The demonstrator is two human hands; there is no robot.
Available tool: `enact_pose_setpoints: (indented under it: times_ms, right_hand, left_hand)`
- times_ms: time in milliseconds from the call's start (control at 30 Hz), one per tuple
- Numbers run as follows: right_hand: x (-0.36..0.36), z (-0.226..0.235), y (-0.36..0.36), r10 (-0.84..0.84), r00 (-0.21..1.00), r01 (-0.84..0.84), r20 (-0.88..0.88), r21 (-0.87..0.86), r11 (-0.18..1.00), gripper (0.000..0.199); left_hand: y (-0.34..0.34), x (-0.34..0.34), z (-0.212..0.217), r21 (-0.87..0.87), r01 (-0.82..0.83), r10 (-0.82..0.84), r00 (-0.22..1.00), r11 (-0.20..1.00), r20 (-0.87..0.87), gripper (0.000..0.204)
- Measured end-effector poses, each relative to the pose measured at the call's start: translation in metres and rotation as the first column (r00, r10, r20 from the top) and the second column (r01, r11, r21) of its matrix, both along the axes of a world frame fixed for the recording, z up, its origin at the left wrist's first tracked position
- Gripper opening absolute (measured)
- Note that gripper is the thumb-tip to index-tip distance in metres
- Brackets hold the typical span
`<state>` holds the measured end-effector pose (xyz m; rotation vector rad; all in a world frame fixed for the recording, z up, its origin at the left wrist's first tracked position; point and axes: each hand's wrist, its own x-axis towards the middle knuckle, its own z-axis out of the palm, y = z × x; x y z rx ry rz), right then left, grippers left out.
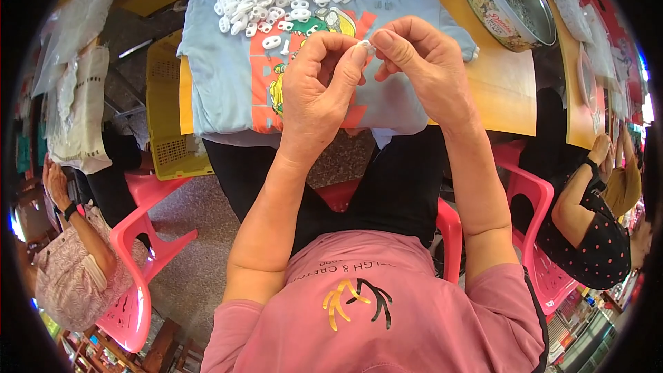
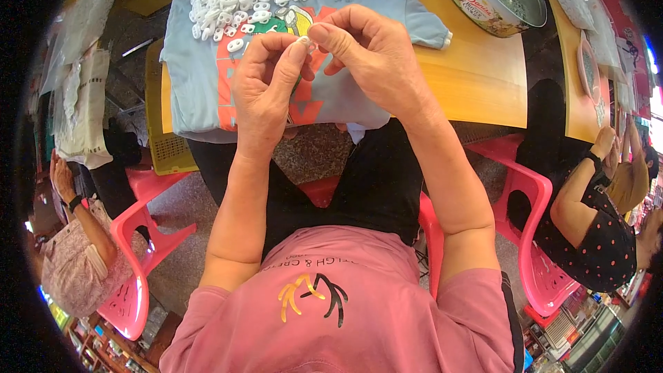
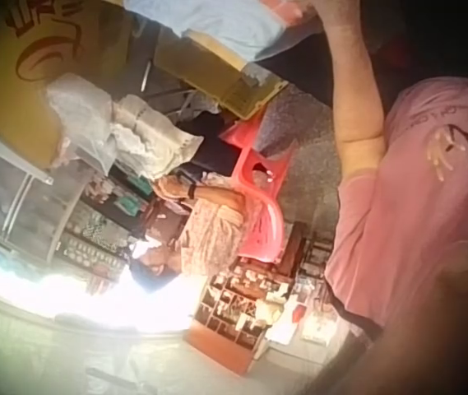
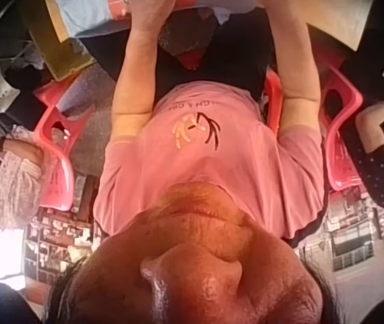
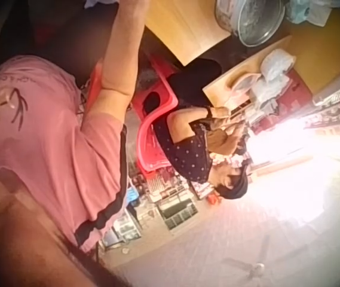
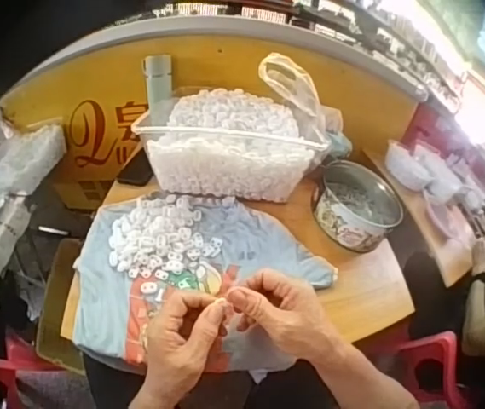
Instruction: Manually inspecting and cleaning small white plastic parts at a workbench.
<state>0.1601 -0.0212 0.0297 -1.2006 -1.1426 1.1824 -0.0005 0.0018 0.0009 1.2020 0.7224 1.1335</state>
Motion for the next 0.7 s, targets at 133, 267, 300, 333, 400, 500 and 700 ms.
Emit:
enact_pose_setpoints:
  times_ms: [133, 267, 300, 333, 400, 500, 700]
  right_hand:
    - [0.0009, -0.0016, 0.0011, -0.007, 1.000, 0.007, 0.014, -0.001, 1.000, 0.022]
    - [0.0000, -0.0017, 0.0012, -0.008, 1.000, 0.008, 0.019, 0.003, 1.000, 0.022]
    - [-0.0004, -0.0015, 0.0011, -0.008, 1.000, 0.008, 0.019, 0.001, 1.000, 0.022]
    - [-0.0009, -0.0010, 0.0008, -0.013, 0.999, 0.012, 0.032, 0.006, 1.000, 0.023]
    - [-0.0019, 0.0004, 0.0006, -0.017, 0.999, 0.017, 0.046, 0.010, 1.000, 0.023]
    - [-0.0028, 0.0027, 0.0002, -0.031, 0.993, 0.026, 0.110, 0.043, 0.999, 0.023]
    - [-0.0023, 0.0026, -0.0006, -0.034, 0.987, 0.030, 0.157, 0.027, 0.999, 0.022]
  left_hand:
    - [0.0003, 0.0007, -0.0009, 0.004, -0.003, 0.003, 1.000, 1.000, 0.017, 0.012]
    - [0.0005, 0.0003, -0.0017, 0.002, 0.003, -0.003, 1.000, 1.000, 0.008, 0.012]
    - [0.0004, 0.0006, -0.0009, 0.003, -0.003, 0.003, 1.000, 1.000, 0.007, 0.012]
    - [0.0002, 0.0008, -0.0003, 0.004, -0.009, 0.009, 1.000, 1.000, 0.006, 0.012]
    - [0.0003, 0.0008, 0.0003, 0.002, -0.012, 0.012, 1.000, 1.000, 0.000, 0.012]
    - [0.0007, 0.0013, -0.0007, 0.010, -0.020, 0.020, 1.000, 1.000, -0.001, 0.011]
    - [0.0008, 0.0014, 0.0003, 0.029, -0.029, 0.030, 0.999, 0.999, -0.017, 0.011]
